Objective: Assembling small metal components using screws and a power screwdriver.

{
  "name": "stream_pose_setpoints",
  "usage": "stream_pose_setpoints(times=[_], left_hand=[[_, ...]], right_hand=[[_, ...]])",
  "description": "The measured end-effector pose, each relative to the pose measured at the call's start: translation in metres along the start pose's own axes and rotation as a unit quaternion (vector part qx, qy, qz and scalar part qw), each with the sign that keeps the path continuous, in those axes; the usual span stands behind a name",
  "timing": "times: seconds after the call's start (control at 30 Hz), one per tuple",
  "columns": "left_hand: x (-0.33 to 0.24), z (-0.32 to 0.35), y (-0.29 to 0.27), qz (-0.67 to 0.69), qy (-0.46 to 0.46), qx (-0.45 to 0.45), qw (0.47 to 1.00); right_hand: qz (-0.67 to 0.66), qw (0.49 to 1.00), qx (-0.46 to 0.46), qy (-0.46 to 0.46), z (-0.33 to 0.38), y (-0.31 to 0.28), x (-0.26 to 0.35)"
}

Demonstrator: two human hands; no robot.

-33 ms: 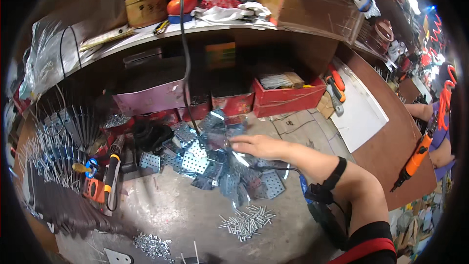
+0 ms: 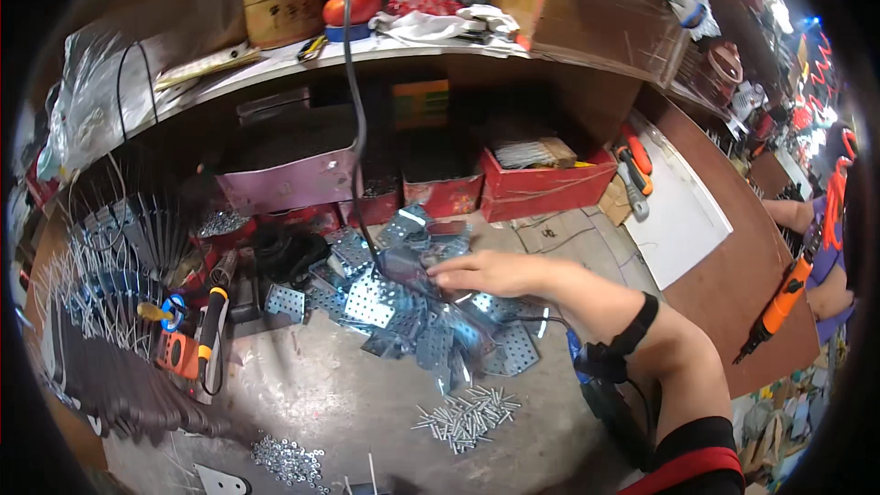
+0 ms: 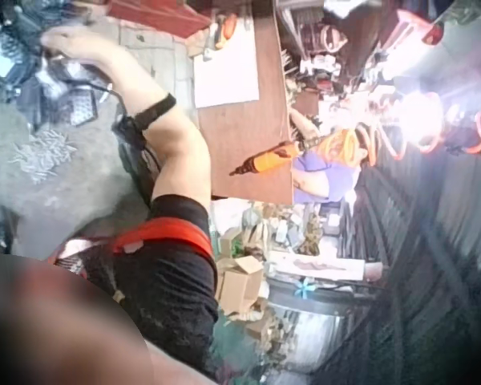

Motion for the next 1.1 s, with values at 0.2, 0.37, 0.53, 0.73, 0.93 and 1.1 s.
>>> stream_pose_setpoints(times=[0.2,0.37,0.53,0.73,0.93,1.1], left_hand=[[-0.026,-0.004,0.003,-0.021,0.075,0.025,0.997],[-0.026,-0.005,0.0,0.012,0.085,0.02,0.996],[-0.028,-0.008,-0.002,0.032,0.056,0.051,0.997],[-0.026,-0.004,-0.001,0.016,0.061,0.04,0.997],[-0.023,-0.008,0.001,0.016,0.069,0.035,0.997],[-0.027,0.0,0.004,0.015,0.052,0.029,0.998]], right_hand=[[0.214,0.93,-0.293,0.053,-0.046,-0.113,0.029],[0.371,0.89,-0.107,0.243,-0.156,-0.156,-0.039],[0.395,0.888,-0.203,0.12,-0.199,-0.18,-0.089],[0.389,0.859,-0.255,0.213,-0.21,-0.185,-0.088],[0.348,0.876,-0.257,0.212,-0.191,-0.165,-0.056],[0.376,0.873,-0.279,0.135,-0.21,-0.191,-0.069]])
Point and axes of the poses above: each hand's wrist, its own z-axis away from the middle knuckle, its own y-axis out of the palm, x = y × z, the point moved 4 cm from there along -z, towards the middle knuckle, and after that the axes turned 10 degrees about x, right-handed, at the moved point
